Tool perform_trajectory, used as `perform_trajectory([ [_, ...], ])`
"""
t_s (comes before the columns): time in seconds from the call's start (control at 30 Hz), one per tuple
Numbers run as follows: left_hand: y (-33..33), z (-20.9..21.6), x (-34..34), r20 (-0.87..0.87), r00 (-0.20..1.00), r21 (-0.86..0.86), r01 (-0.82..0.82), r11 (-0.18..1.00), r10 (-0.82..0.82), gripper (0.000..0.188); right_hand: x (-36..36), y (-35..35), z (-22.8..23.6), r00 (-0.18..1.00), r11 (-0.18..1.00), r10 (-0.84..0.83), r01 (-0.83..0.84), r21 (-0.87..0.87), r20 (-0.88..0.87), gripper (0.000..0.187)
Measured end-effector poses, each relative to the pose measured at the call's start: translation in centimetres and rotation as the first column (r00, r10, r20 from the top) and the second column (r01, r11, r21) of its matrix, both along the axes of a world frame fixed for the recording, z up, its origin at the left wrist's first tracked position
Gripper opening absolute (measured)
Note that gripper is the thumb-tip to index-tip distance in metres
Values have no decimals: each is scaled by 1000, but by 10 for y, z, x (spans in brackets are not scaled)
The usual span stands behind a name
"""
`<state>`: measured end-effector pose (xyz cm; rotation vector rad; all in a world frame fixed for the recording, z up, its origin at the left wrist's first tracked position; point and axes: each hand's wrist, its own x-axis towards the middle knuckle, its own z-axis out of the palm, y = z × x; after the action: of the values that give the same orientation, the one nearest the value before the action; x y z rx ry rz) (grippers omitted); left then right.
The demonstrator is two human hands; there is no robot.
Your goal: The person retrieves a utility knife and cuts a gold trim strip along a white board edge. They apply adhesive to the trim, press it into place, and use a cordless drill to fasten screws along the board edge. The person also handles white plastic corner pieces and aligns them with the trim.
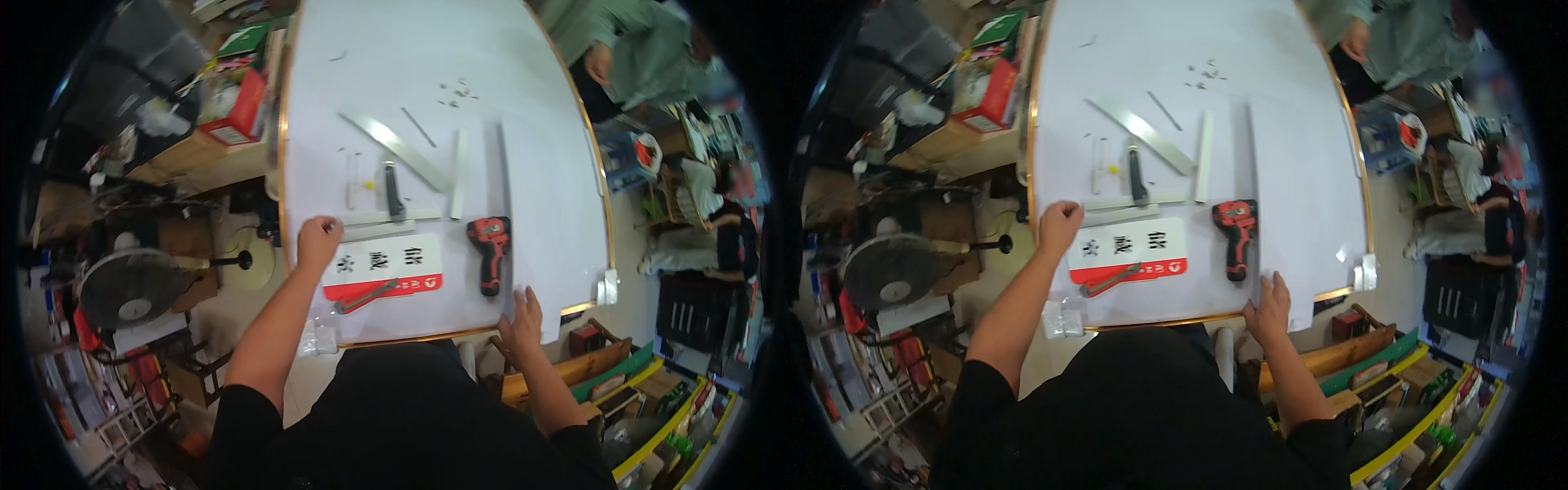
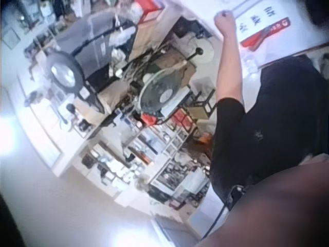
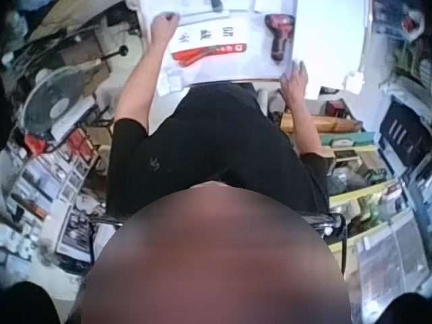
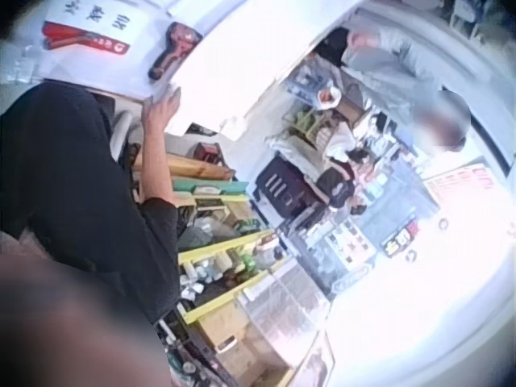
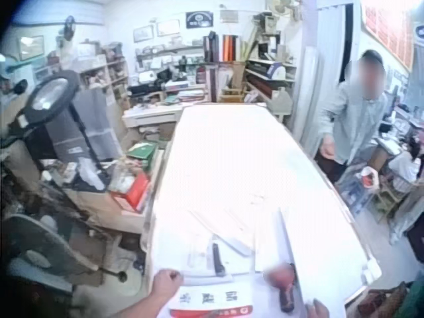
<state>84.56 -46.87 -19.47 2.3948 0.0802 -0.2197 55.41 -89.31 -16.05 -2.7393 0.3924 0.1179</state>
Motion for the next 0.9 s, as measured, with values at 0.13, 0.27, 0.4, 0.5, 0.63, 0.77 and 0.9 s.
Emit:
perform_trajectory([
  [0.13,-44,-34,61,-62,998,231,26,973,-12,37,2,-22,4,988,987,-155,155,33,17,64],
  [0.27,-57,-44,80,-123,991,372,-4,928,54,36,10,-54,1,947,945,-318,314,88,37,58],
  [0.4,-71,-33,78,-2,963,117,-269,956,271,33,31,-57,3,956,938,-267,228,262,123,49],
  [0.5,-114,-15,38,-57,979,-334,-205,920,197,18,66,-31,13,946,821,-277,141,553,170,39],
  [0.63,-208,21,-50,-320,890,-602,73,795,-324,13,125,15,35,912,251,-370,280,927,-176,34],
  [0.77,-244,56,-68,-119,902,-445,325,834,-415,24,168,19,43,923,270,-309,315,910,-228,30],
  [0.9,-243,62,-54,-85,864,-442,414,795,-497,24,181,2,31,911,149,-321,318,936,-258,21],
])
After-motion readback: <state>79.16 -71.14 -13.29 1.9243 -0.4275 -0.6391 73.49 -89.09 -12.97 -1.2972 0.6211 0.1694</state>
